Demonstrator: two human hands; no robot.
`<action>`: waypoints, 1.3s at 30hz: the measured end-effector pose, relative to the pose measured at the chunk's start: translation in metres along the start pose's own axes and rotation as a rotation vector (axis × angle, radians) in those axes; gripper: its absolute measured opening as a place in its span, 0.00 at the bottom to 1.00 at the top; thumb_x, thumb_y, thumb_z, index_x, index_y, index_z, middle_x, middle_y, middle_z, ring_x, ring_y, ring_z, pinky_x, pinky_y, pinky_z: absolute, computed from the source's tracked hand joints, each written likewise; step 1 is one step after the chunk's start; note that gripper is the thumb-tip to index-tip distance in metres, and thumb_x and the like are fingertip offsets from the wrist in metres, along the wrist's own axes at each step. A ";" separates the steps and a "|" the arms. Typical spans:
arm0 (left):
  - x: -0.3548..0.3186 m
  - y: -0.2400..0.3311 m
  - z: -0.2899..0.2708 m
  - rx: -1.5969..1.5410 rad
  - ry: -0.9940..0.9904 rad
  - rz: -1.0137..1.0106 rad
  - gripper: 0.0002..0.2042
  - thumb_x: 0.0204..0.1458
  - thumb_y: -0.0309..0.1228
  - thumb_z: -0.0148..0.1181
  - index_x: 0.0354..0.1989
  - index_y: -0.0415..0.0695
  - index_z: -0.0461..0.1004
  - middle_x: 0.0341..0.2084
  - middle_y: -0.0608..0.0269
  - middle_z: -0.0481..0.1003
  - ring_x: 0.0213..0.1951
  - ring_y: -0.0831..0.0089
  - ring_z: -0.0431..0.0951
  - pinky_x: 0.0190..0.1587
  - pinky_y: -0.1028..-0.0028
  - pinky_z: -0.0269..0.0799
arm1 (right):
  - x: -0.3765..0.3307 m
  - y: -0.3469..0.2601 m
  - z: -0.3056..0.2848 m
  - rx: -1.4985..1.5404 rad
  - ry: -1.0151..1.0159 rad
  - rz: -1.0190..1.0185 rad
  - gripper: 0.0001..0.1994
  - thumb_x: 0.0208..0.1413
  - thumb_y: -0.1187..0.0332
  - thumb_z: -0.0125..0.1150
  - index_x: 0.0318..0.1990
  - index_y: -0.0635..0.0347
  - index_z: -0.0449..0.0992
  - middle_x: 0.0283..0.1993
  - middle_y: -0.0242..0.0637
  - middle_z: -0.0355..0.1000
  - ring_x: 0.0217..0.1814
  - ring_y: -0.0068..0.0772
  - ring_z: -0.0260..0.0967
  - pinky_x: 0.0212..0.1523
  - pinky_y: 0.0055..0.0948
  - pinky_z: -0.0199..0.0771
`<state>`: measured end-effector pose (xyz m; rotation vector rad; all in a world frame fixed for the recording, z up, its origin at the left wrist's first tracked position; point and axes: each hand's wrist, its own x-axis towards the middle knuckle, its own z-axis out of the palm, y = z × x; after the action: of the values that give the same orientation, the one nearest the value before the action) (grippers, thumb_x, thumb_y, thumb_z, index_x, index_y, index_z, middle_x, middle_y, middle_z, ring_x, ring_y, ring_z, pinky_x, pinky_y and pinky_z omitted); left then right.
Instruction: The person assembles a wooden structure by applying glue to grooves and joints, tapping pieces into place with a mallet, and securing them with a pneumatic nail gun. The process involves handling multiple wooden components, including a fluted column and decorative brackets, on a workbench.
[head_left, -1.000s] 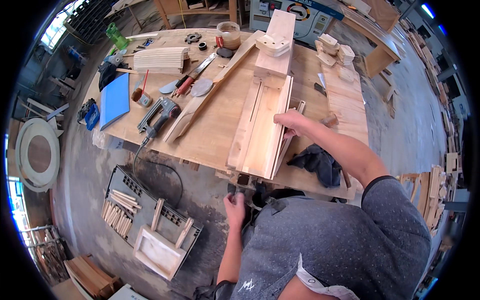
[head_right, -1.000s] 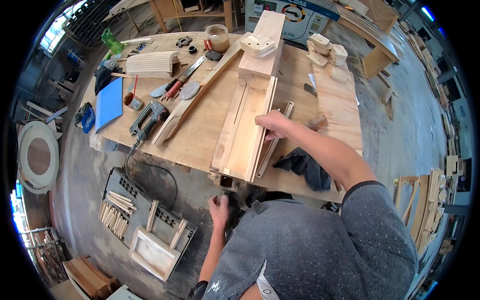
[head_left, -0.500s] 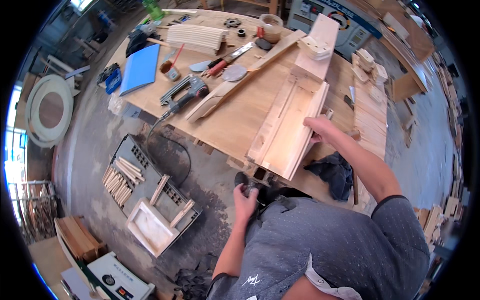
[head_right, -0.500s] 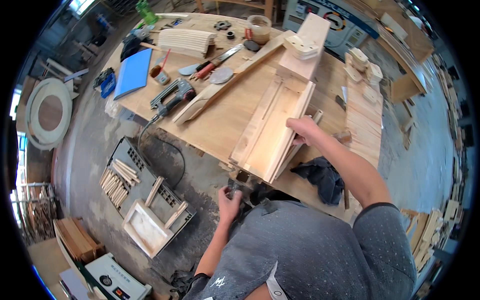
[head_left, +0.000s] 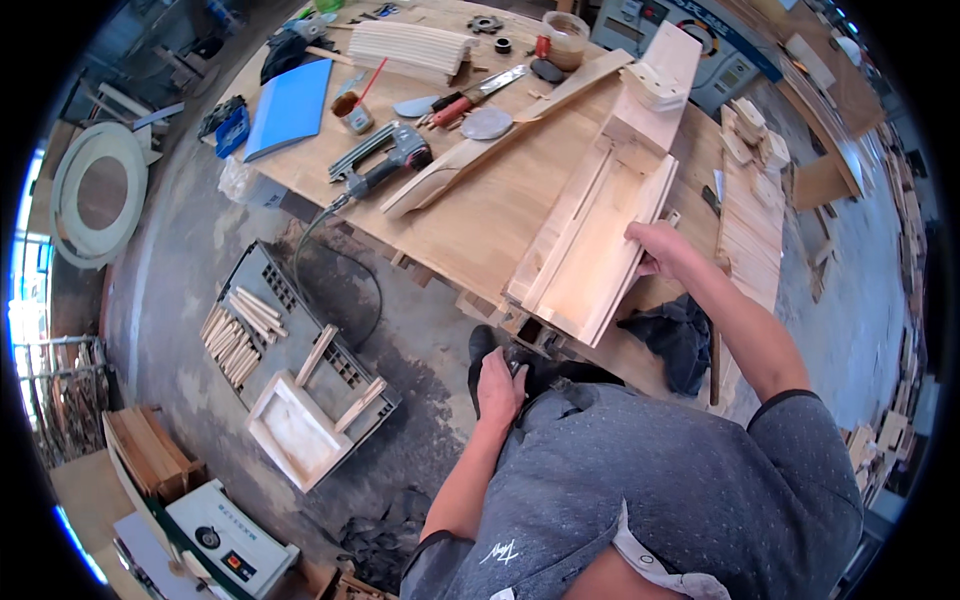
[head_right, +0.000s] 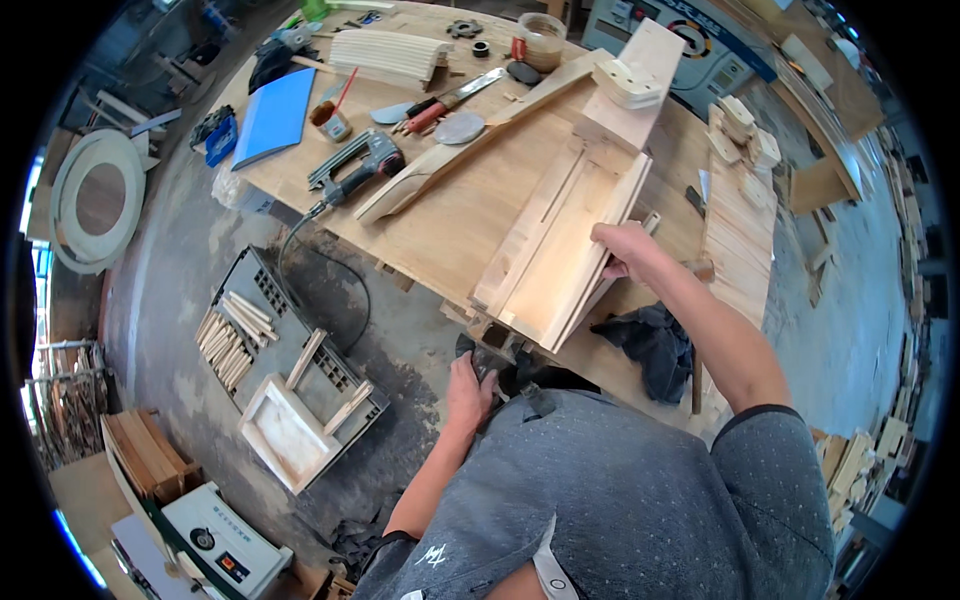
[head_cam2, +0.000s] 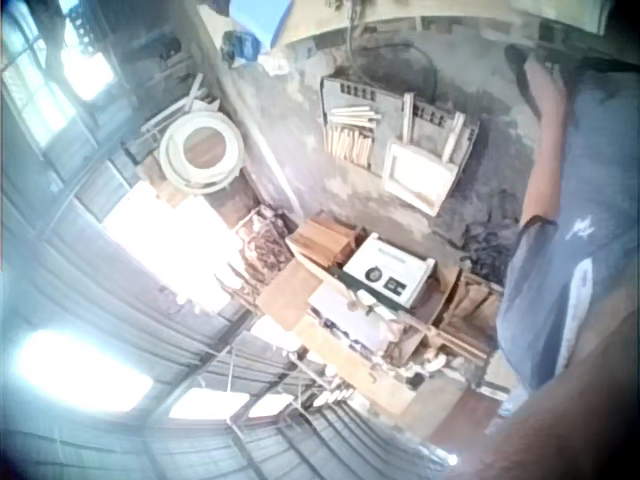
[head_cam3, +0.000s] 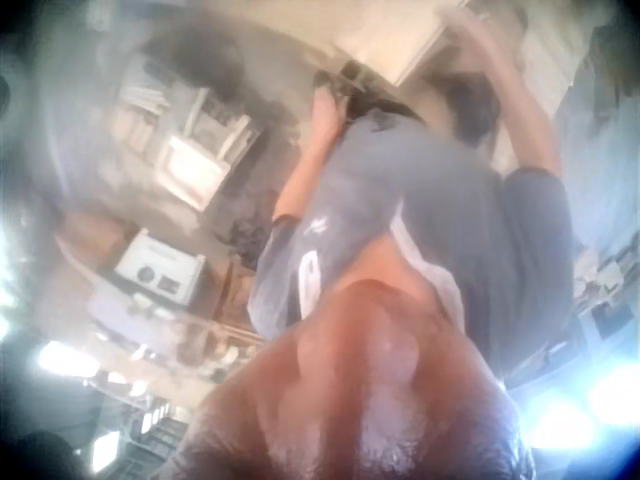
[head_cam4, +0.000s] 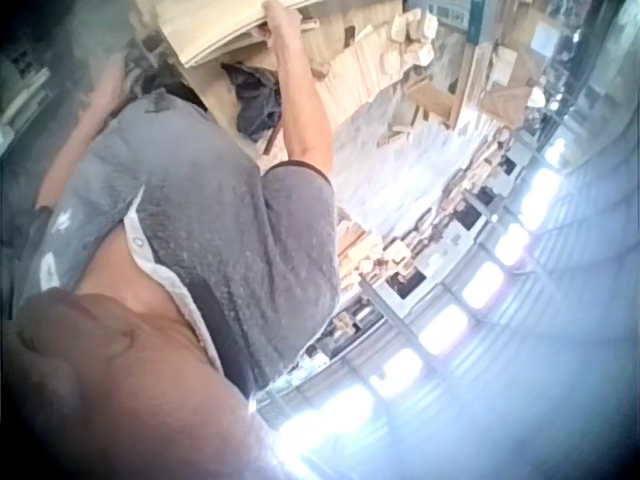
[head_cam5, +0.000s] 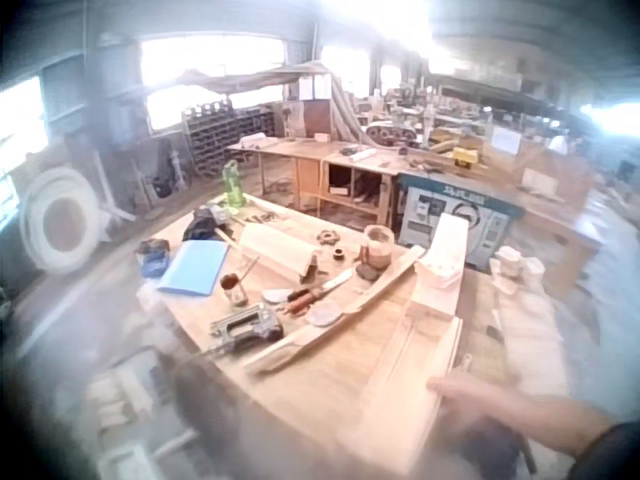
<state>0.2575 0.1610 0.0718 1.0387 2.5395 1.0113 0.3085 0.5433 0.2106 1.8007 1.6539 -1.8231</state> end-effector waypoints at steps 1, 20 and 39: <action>0.000 -0.003 0.003 0.034 -0.010 0.037 0.24 0.56 0.36 0.65 0.56 0.36 0.67 0.41 0.43 0.74 0.39 0.47 0.79 0.41 0.59 0.77 | -0.002 -0.003 0.003 0.001 0.000 -0.012 0.16 0.53 0.65 0.59 0.42 0.72 0.76 0.33 0.43 0.78 0.24 0.34 0.77 0.20 0.28 0.78; -0.002 -0.014 0.003 0.101 -0.144 0.042 0.16 0.58 0.36 0.61 0.49 0.38 0.69 0.35 0.48 0.72 0.35 0.50 0.79 0.35 0.59 0.77 | -0.061 -0.030 0.002 -0.034 0.146 -0.143 0.20 0.52 0.66 0.60 0.48 0.76 0.75 0.40 0.46 0.77 0.36 0.41 0.79 0.31 0.38 0.83; 0.274 0.035 -0.285 -0.707 -0.277 -0.163 0.22 0.56 0.26 0.67 0.58 0.33 0.72 0.47 0.57 0.80 0.46 0.69 0.82 0.45 0.70 0.80 | -0.170 -0.174 0.166 -0.576 -0.069 -1.014 0.20 0.54 0.65 0.63 0.54 0.64 0.77 0.25 0.47 0.77 0.25 0.44 0.78 0.32 0.37 0.78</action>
<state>-0.0457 0.2186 0.3215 0.6866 1.7837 1.4377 0.1297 0.3987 0.3952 0.6597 2.9441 -1.2889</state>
